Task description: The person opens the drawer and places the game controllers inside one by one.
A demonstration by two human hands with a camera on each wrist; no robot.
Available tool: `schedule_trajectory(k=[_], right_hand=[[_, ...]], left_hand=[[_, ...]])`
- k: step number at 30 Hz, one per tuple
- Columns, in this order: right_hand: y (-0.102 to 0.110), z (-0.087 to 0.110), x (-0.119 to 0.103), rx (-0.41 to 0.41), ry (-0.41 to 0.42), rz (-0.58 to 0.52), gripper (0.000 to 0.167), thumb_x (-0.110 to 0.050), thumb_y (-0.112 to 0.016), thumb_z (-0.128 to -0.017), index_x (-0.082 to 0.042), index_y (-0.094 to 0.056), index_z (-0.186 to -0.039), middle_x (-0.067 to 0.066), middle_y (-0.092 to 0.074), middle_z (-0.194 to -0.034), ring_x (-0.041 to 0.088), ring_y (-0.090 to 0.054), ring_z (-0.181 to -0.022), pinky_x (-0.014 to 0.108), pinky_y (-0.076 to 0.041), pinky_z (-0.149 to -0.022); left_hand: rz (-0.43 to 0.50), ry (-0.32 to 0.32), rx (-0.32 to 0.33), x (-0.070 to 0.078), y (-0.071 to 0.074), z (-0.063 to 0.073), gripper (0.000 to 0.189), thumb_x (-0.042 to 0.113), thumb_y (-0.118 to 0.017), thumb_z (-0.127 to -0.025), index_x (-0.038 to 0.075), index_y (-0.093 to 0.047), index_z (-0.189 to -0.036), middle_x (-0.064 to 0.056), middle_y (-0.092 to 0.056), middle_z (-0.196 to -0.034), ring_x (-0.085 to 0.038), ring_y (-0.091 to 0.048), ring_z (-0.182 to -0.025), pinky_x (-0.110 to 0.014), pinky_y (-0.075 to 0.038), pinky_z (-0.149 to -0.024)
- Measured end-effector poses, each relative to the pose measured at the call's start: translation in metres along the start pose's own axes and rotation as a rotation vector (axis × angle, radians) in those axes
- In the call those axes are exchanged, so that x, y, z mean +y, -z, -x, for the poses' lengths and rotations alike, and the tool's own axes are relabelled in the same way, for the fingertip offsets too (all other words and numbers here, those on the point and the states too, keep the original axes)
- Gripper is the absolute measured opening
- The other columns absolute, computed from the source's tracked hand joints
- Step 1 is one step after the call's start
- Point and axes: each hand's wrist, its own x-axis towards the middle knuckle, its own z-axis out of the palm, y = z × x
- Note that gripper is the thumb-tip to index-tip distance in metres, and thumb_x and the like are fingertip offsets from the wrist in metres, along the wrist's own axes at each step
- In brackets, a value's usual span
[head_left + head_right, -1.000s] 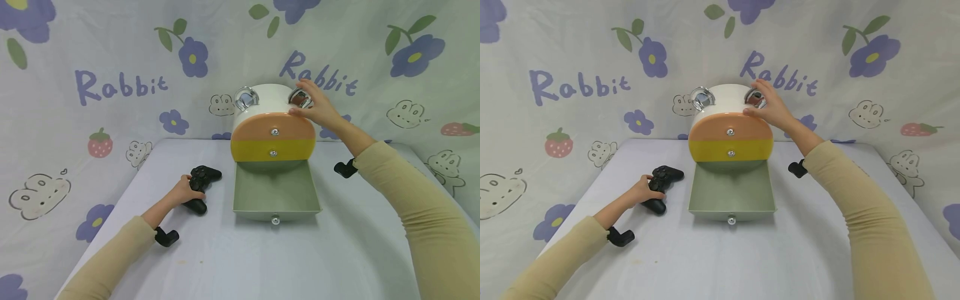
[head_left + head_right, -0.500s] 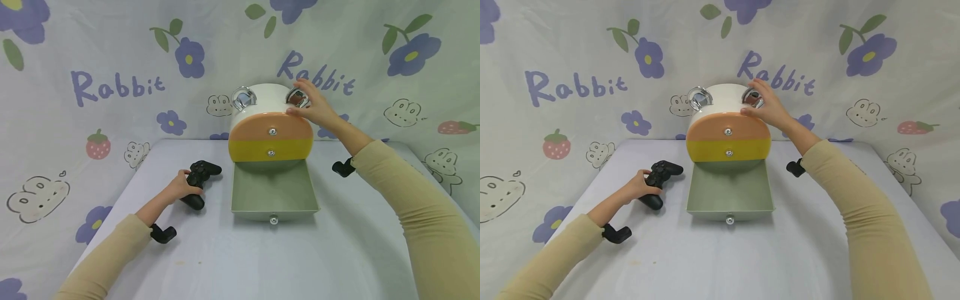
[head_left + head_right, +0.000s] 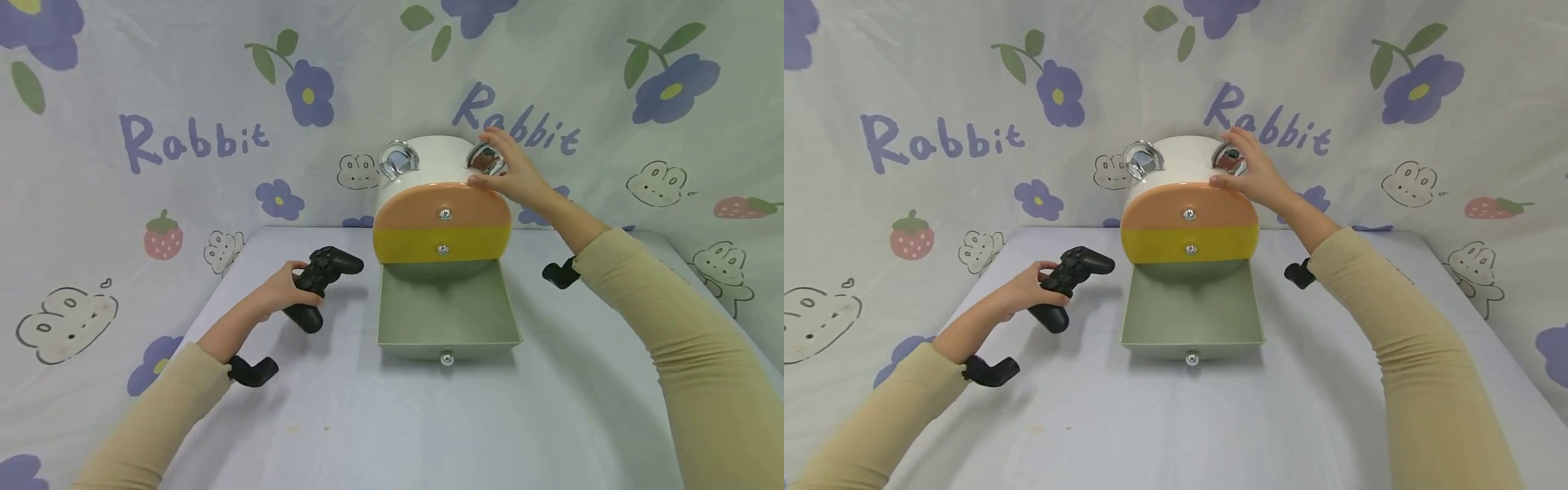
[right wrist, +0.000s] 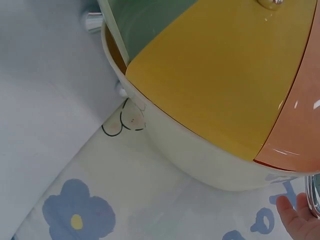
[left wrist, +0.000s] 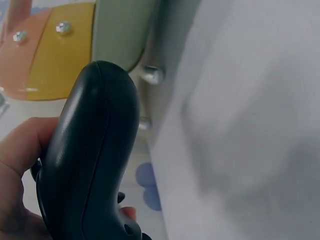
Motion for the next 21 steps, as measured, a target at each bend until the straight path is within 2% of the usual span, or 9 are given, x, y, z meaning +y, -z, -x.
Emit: schedule_trajectory(k=[10,21], right_hand=[[-0.001,0.001,0.0,0.005,-0.004,0.011,0.077,-0.031,-0.067,-0.083,-0.012,-0.025,-0.144,0.001,-0.005,-0.154,0.024,-0.004,-0.141,0.055,-0.024,-0.105],[-0.001,0.001,-0.001,0.011,-0.005,-0.005,0.077,-0.03,-0.067,-0.082,-0.012,-0.026,-0.144,0.0,-0.006,-0.154,0.023,-0.004,-0.141,0.055,-0.024,-0.105]], left_hand=[[-0.031,-0.055,-0.079,0.017,0.009,0.01,0.088,0.024,-0.072,-0.075,0.005,-0.018,-0.142,-0.026,-0.035,-0.131,-0.032,-0.055,-0.1,-0.048,-0.042,-0.09],[-0.045,-0.12,-0.14,0.042,0.001,0.014,0.085,0.022,-0.074,-0.072,0.007,-0.024,-0.14,-0.023,-0.039,-0.126,-0.03,-0.054,-0.099,-0.047,-0.042,-0.089]])
